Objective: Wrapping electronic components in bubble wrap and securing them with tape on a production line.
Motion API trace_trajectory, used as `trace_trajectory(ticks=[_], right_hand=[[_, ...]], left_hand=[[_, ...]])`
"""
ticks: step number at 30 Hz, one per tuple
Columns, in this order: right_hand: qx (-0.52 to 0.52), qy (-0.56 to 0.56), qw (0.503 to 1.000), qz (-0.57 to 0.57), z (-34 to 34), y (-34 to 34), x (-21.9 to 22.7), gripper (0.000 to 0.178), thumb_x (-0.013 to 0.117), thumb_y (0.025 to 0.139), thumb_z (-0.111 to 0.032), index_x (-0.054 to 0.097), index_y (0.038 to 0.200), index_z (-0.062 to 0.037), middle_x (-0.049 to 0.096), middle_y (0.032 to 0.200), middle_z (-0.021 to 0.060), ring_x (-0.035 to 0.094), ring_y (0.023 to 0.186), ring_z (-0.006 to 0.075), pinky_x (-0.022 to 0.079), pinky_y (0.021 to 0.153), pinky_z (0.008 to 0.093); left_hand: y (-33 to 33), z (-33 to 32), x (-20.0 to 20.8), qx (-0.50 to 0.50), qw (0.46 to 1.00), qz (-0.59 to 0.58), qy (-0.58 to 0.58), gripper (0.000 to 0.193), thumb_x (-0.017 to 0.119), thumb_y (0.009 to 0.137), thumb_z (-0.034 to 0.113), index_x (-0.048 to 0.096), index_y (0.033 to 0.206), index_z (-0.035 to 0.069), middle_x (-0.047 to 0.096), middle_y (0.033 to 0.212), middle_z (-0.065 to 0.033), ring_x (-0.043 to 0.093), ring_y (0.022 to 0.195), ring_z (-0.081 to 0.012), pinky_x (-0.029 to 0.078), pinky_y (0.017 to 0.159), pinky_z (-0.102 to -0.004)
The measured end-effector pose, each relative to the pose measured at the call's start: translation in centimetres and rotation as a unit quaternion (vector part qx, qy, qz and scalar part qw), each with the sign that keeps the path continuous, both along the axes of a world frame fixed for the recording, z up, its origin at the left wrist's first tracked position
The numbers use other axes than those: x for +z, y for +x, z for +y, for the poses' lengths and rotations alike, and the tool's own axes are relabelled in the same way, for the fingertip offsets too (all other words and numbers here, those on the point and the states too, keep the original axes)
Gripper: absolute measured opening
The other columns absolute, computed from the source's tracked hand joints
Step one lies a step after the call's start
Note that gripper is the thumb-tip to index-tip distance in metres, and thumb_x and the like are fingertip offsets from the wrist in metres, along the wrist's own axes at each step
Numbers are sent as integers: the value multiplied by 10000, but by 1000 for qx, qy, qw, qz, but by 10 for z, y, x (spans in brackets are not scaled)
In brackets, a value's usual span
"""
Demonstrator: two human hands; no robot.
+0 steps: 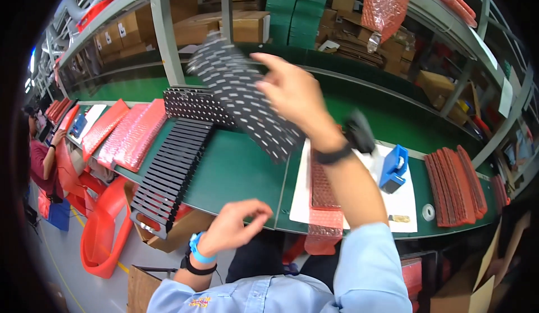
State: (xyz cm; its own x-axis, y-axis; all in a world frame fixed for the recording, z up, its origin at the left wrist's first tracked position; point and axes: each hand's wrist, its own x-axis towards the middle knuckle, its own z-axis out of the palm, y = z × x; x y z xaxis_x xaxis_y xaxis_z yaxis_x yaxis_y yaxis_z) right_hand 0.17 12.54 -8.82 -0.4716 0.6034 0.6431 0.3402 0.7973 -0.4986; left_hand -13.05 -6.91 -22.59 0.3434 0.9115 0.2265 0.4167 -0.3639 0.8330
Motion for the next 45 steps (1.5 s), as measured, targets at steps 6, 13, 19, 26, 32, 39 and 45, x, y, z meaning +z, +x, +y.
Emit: trace_trajectory(ticks=[6,13,19,26,32,39,45], right_hand=[[-136,-310,909,242,-11,171,-155,422,615,928,0,562,1346,15,674,905,12,599,760,68,485,688,219],[-201,-374,864,270,-1,189,-205,337,605,938,-7,610,1273,33,675,830,46,595,678,92,479,617,227],[-276,-345,878,183,8,198,-212,366,635,925,-64,607,1280,19,678,867,109,630,696,151,513,649,286],[-368,-167,910,-93,4,188,-185,436,664,899,-158,591,1306,-20,616,1074,243,630,984,340,503,867,426],[-255,26,951,-172,116,185,-145,478,691,885,-249,601,1312,-55,618,1235,180,592,1137,360,468,974,436],[-74,-301,850,-427,202,167,-110,570,790,807,-321,630,1271,-31,684,1182,139,632,1103,280,465,973,374],[-25,-342,834,-432,236,179,-94,648,877,710,-308,643,1224,10,709,1059,83,639,999,222,467,927,335]], left_hand=[[56,45,1,135,976,53,161,320,678,867,130,614,1169,46,637,1171,-159,623,1063,-302,506,894,-405],[118,74,-37,-18,958,156,239,487,708,862,255,590,1316,125,453,1463,-152,417,1349,-371,374,1110,-454],[129,84,-51,-44,960,182,211,454,663,894,259,588,1330,155,474,1451,-141,374,1395,-363,350,1136,-478],[124,93,-55,-38,958,192,209,428,651,905,214,603,1325,144,496,1433,-151,390,1379,-376,334,1149,-450],[130,97,-52,-41,951,191,239,410,654,901,210,618,1303,140,516,1407,-147,402,1369,-371,349,1143,-435],[133,92,-46,-24,955,203,213,433,671,888,231,608,1310,159,476,1441,-130,372,1395,-358,363,1127,-481],[144,101,-38,-20,950,235,205,465,684,879,269,590,1327,188,425,1485,-106,341,1424,-333,358,1109,-553]])
